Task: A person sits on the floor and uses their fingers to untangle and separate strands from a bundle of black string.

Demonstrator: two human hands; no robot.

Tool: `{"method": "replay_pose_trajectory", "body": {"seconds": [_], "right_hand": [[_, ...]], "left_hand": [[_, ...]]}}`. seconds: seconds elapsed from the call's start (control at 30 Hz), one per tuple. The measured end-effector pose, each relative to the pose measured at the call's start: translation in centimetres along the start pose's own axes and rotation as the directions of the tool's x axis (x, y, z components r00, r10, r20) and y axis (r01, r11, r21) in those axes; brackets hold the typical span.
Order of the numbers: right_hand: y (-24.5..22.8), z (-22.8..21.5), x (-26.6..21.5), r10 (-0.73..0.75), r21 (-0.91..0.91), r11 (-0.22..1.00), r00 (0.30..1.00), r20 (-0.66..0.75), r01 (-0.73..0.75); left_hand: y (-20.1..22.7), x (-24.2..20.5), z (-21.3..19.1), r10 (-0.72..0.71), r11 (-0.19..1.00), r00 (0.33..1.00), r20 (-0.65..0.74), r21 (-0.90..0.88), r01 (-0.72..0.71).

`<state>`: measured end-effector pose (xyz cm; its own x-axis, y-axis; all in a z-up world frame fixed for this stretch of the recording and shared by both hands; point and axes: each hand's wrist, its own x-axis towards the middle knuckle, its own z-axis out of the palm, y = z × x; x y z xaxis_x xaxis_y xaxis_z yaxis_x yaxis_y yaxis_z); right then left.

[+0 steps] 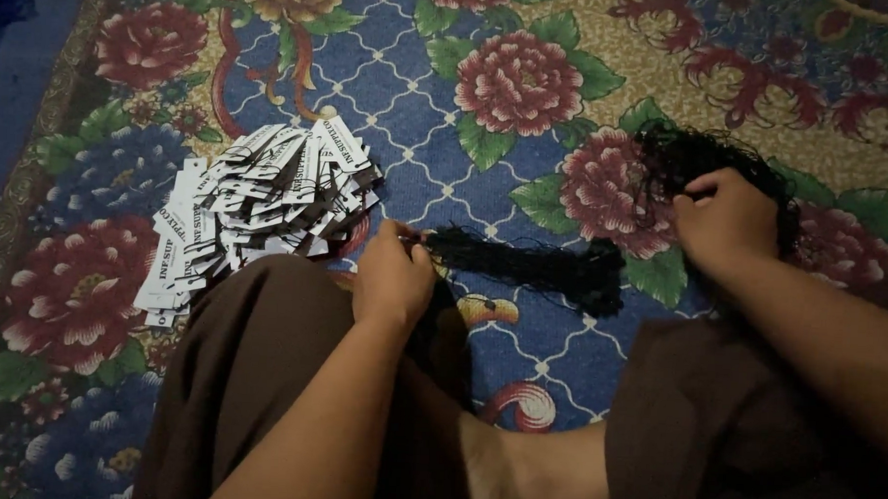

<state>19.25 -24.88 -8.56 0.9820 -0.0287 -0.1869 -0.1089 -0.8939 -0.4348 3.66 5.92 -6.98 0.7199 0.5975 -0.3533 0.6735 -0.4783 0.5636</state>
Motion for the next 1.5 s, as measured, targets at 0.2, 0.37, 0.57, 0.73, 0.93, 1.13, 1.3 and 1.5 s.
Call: {"method": "replay_pose_trajectory", "body": {"seconds": [0.2,0.37,0.57,0.73,0.93,1.13,1.3,1.5], "right_hand": [[2.7,1.4,0.4,-0.098,-0.018,0.995,0.985,-0.144,0.096],[3.7,2.0,-1.0,-0.052,0.009,0.998,0.97,-0.238,0.056],[2.8,1.1,-2.8,0.074,0.079,0.995,0.974,-0.212,-0.059],[1.1,-0.4,-5.1,0.122,0.231,0.97,0.974,-0.19,-0.076],[-0.6,-1.3,-7.5,-0.05,0.207,0.971,0.952,-0.301,0.116],[-2.4,-0.8,-9.8,-0.458,0.143,0.809,0.764,-0.454,0.57],[-3.5,-0.2,-11.6,-0.733,0.282,0.555,0.62,-0.28,0.783],[-3.2,-0.7,-11.5,-0.575,0.367,0.64,0.738,-0.355,0.675]], "left_hand": [[-0.7,0.2,0.6,0.058,0.998,0.997,-0.056,0.005,-0.058],[0.1,-0.6,-0.1,0.071,0.997,0.997,-0.029,0.005,-0.071],[-0.4,-0.7,0.4,0.124,0.992,0.99,-0.068,0.005,-0.124],[0.5,-1.7,-0.2,0.167,0.985,0.985,-0.029,-0.033,-0.168],[0.8,-2.7,0.7,0.433,0.897,0.897,-0.085,-0.056,-0.438],[3.1,-5.7,2.3,0.54,0.827,0.842,-0.008,-0.181,-0.532],[6.7,-8.3,3.1,0.574,0.772,0.772,0.273,-0.496,-0.398],[7.5,-6.9,5.3,0.514,0.825,0.794,0.324,-0.44,-0.354]]}}
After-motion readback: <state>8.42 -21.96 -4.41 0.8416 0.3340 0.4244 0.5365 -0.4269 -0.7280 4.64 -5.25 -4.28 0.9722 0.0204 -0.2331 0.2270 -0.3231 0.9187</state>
